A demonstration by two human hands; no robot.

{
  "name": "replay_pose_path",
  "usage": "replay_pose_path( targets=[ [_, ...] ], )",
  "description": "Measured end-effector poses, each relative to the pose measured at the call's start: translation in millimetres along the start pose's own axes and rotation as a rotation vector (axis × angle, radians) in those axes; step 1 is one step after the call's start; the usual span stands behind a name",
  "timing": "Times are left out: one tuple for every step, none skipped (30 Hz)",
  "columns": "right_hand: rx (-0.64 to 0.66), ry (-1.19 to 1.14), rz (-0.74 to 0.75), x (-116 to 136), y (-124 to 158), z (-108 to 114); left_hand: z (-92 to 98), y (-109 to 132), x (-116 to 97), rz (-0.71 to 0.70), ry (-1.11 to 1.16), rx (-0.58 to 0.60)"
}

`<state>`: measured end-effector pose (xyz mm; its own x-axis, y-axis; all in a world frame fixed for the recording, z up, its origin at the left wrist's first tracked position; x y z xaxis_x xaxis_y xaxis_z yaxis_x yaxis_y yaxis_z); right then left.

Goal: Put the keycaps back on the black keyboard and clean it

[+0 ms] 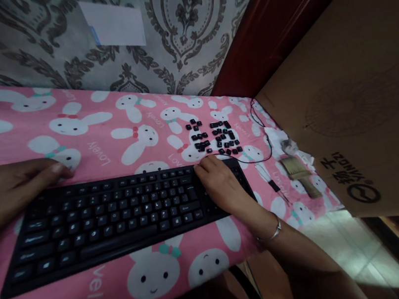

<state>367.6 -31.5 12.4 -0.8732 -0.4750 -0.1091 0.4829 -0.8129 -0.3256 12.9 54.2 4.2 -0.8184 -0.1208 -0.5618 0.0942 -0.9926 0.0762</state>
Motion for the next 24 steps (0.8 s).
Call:
replay_pose_path(
  targets=[
    [-0.001, 0.018, 0.002, 2, 0, 0, -0.7, -3, 5, 0.03, 0.029, 0.024],
    [-0.003, 0.031, 0.001, 3, 0, -1, -1.5, -6, 9, 0.062, 0.061, 0.051],
    [-0.005, 0.043, -0.006, 4, 0, -1, -1.4, -8, 12, 0.075, 0.074, 0.065],
    [-0.005, 0.053, -0.013, 5, 0, -2, -0.5, -10, 13, 0.076, 0.075, 0.064],
    [-0.002, 0.06, -0.015, 6, -1, -2, 0.3, -10, 12, 0.074, 0.079, 0.069],
    [0.006, 0.067, -0.011, 7, -1, -2, 1.1, -9, 10, 0.074, 0.084, 0.079],
    [0.017, 0.075, 0.001, 8, -2, -3, 2.1, -6, 6, 0.073, 0.092, 0.089],
    [0.027, 0.083, 0.017, 9, -3, -3, 3.2, -3, 1, 0.068, 0.098, 0.099],
    [0.036, 0.091, 0.032, 11, -4, -4, 4.5, 0, -5, 0.062, 0.104, 0.108],
    [0.041, 0.101, 0.04, 12, -5, -4, 6.0, 4, -10, 0.061, 0.105, 0.111],
    [0.04, 0.109, 0.042, 13, -5, -4, 7.3, 7, -14, 0.064, 0.105, 0.112],
    [0.036, 0.113, 0.039, 14, -5, -4, 8.3, 9, -16, 0.071, 0.106, 0.111],
    [0.029, 0.108, 0.03, 13, -5, -5, 8.7, 9, -17, 0.077, 0.107, 0.113],
    [0.018, 0.091, 0.015, 12, -5, -5, 8.3, 8, -15, 0.084, 0.11, 0.118],
    [0.004, 0.06, -0.006, 9, -5, -6, 7.3, 6, -12, 0.085, 0.11, 0.127],
    [-0.011, 0.01, -0.032, 5, -4, -7, 6.0, 3, -8, 0.081, 0.107, 0.133],
    [-0.028, -0.063, -0.061, -1, -4, -7, 4.7, 0, -4, 0.074, 0.105, 0.136],
    [-0.049, -0.151, -0.096, -9, -3, -8, 3.7, -3, 0, 0.062, 0.095, 0.131],
    [-0.08, -0.244, -0.138, -18, -2, -8, 2.9, -6, 4, 0.051, 0.089, 0.123],
    [-0.12, -0.326, -0.189, -29, -1, -7, 2.4, -8, 7, 0.043, 0.087, 0.115],
    [-0.168, -0.386, -0.251, -41, 1, -6, 2.1, -9, 9, 0.039, 0.086, 0.106],
    [-0.219, -0.417, -0.318, -53, 3, -3, 1.9, -10, 11, 0.041, 0.092, 0.102],
    [-0.265, -0.422, -0.382, -65, 4, -1, 1.6, -11, 12, 0.046, 0.102, 0.103],
    [-0.298, -0.412, -0.431, -74, 5, 2, 1.5, -11, 12, 0.057, 0.111, 0.103]
  ],
)
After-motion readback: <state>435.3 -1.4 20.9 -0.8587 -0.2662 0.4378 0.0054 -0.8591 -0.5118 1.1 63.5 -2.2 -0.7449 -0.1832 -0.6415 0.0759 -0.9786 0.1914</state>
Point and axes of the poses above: each hand's wrist, its own y-axis away from the middle knuckle, its own z-axis out of the back of the hand, x = y × z, the point moved 5 cm from there along -y, towards the middle knuckle, and after that the axes turned 4 degrees about -x, right-handed, at the moved point
